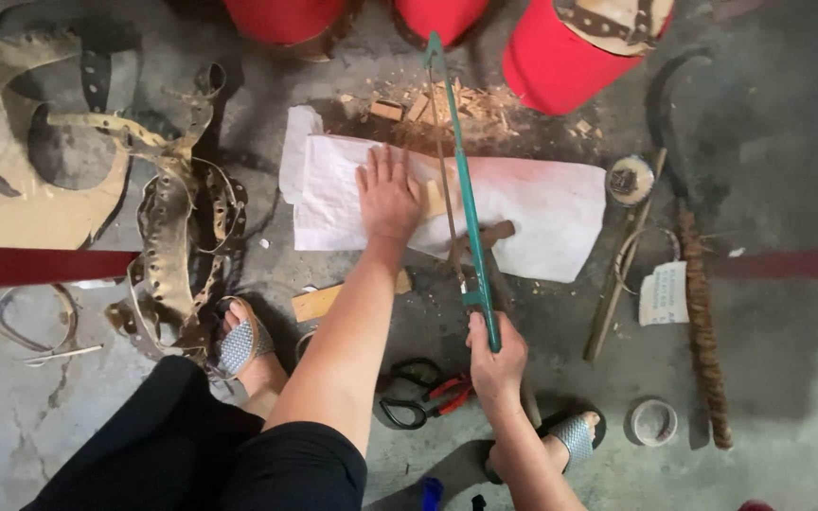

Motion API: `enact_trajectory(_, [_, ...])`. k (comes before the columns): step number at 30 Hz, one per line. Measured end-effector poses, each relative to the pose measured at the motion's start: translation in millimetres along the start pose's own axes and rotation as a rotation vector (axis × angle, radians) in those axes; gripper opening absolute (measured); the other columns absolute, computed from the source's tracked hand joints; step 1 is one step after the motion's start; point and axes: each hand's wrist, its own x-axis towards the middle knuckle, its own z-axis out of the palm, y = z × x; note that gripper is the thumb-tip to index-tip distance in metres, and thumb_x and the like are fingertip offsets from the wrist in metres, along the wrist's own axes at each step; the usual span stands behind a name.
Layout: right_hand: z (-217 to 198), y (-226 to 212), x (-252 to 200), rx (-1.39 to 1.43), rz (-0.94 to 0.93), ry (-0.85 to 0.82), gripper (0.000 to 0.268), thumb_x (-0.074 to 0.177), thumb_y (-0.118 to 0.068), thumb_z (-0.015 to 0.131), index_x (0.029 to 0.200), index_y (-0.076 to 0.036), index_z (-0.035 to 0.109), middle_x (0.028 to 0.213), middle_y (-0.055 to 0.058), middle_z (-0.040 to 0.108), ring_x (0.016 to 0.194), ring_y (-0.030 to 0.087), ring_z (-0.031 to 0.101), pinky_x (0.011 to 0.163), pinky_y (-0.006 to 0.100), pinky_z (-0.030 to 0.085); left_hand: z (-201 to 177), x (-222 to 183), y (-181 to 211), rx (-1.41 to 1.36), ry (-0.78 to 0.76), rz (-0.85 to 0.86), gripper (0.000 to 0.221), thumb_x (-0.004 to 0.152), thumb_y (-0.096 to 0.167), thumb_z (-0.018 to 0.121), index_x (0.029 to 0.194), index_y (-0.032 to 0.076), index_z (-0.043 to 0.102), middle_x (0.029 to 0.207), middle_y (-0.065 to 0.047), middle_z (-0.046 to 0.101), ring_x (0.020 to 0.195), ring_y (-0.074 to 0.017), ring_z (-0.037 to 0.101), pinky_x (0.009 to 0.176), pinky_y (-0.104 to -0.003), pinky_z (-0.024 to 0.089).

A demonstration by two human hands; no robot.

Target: A person uses a hand saw to cut through a small wooden block while sitting on the floor.

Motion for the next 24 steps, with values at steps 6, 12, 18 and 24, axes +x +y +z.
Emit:
enact_trajectory(6, [6,-6,-5,-0.047,0.076,-0.069,0.036,0.104,-0.031,0.061,0.075,-0.01,0.063,0.057,0.009,0.064,0.052,0.025,0.061,0.058,0.036,0.051,20,-1,-2,0.027,-0.033,-0.051,0.054,0.1,0.044,0.042,0.148,0.027,0.057,0.159,-0.008,0.049,0.153,-0.0331,0.035,0.123,-0.057,0.025])
enact_trajectory(12, [-15,-7,-21,-0.104,0.185,-0.184,0.034,0.106,-0.032,0.059,0.081,-0.01,0.062,0.059,0.012,0.061,0.055,0.025,0.062,0.061,0.039,0.054,32,-2,-3,0.028,0.071,-0.047,0.052,0.099,0.045,0.046,0.145,0.027,0.061,0.155,-0.008,0.053,0.151,-0.0331,0.039,0.122,-0.058,0.028])
enact_trajectory(18, [7,-21,20,-0.201,0.086,-0.185,0.031,0.102,-0.032,0.062,0.081,-0.009,0.064,0.06,0.012,0.063,0.058,0.029,0.062,0.06,0.042,0.05,45,-4,-6,0.027,0.141,-0.019,0.051,0.099,0.045,0.047,0.144,0.027,0.062,0.155,-0.006,0.054,0.148,-0.033,0.044,0.121,-0.057,0.031])
enact_trajectory(24, [15,-24,33,-0.199,0.051,-0.218,0.035,0.105,-0.033,0.059,0.082,-0.008,0.064,0.06,0.01,0.062,0.057,0.025,0.06,0.059,0.04,0.05,50,-3,-7,0.025,0.184,-0.024,0.051,0.097,0.046,0.049,0.141,0.027,0.065,0.151,-0.006,0.058,0.146,-0.0333,0.047,0.119,-0.058,0.032])
